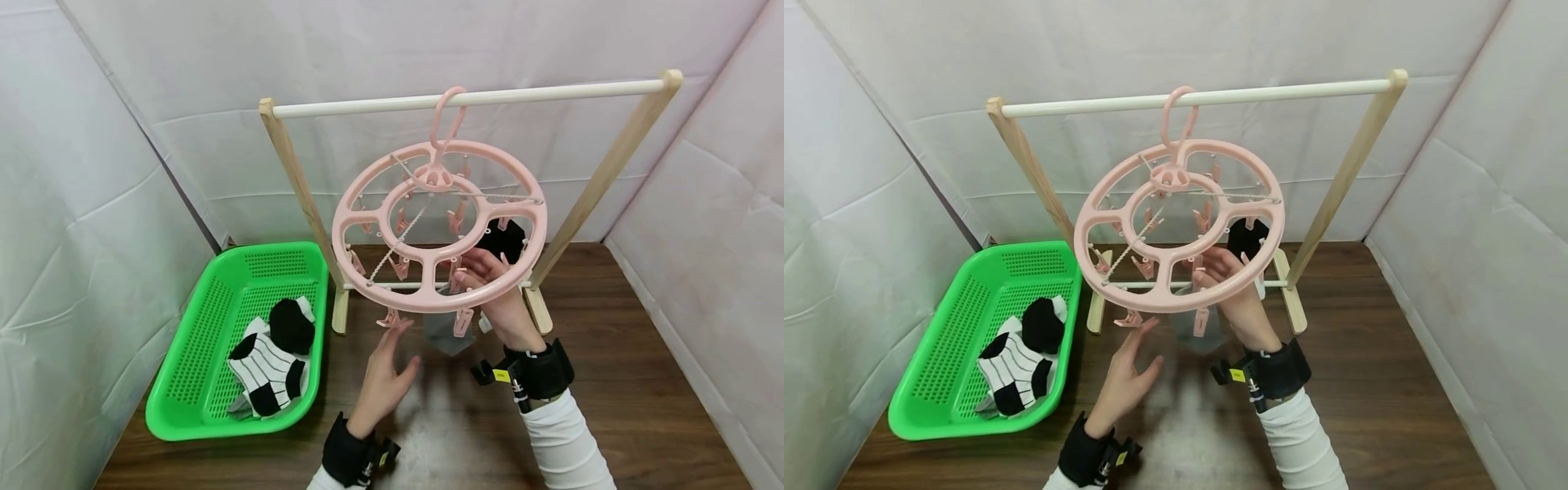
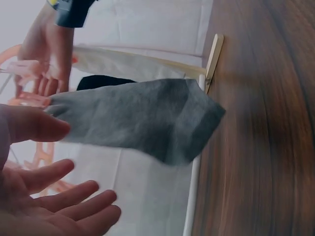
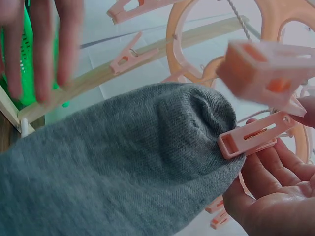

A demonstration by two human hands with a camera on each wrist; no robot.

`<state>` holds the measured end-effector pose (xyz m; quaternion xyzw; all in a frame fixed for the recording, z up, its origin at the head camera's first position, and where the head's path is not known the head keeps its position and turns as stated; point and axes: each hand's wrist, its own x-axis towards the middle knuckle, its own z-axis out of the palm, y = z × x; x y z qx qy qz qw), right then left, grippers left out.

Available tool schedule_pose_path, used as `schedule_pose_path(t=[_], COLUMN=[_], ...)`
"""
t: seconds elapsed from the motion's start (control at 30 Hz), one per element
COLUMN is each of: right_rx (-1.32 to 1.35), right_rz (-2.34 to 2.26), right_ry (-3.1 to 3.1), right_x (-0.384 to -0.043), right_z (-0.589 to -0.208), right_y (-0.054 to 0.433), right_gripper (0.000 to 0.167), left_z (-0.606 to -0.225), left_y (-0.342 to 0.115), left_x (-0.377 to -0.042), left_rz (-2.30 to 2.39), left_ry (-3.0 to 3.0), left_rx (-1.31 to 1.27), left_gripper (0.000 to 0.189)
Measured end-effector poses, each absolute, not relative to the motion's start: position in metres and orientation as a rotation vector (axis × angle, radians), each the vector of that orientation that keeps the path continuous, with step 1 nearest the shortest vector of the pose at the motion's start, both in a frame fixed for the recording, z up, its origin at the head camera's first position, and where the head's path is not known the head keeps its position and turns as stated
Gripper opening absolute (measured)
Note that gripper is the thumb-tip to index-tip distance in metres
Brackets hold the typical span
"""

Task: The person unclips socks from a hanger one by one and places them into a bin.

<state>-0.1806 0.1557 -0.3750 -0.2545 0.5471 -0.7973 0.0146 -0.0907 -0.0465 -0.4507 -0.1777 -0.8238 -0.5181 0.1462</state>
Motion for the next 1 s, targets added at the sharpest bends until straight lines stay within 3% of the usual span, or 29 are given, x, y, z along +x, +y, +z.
schedule_pose_path(t=[0.3,0.53,1.0], right_rx=[-0.854,-0.860,-0.828], right_rz=[-2.468,-2.479,-2.490], right_ry=[1.620,1.547,1.390], right_x=[-0.178,-0.178,-0.182], right_z=[-0.378,-0.376,-0.378], right_y=[0.153,0.154,0.157], right_gripper=[0.046,0.045,0.036], left_z=[-0.430,-0.410,-0.413], left_y=[-0.029,-0.022,-0.024], left_x=[-0.113,-0.107,-0.105], left_rz=[-1.823,-1.819,-1.692], left_ry=[-2.234,-2.235,-2.236], left_rx=[-0.526,-0.479,-0.446], left_gripper=[0.060,0.030,0.017])
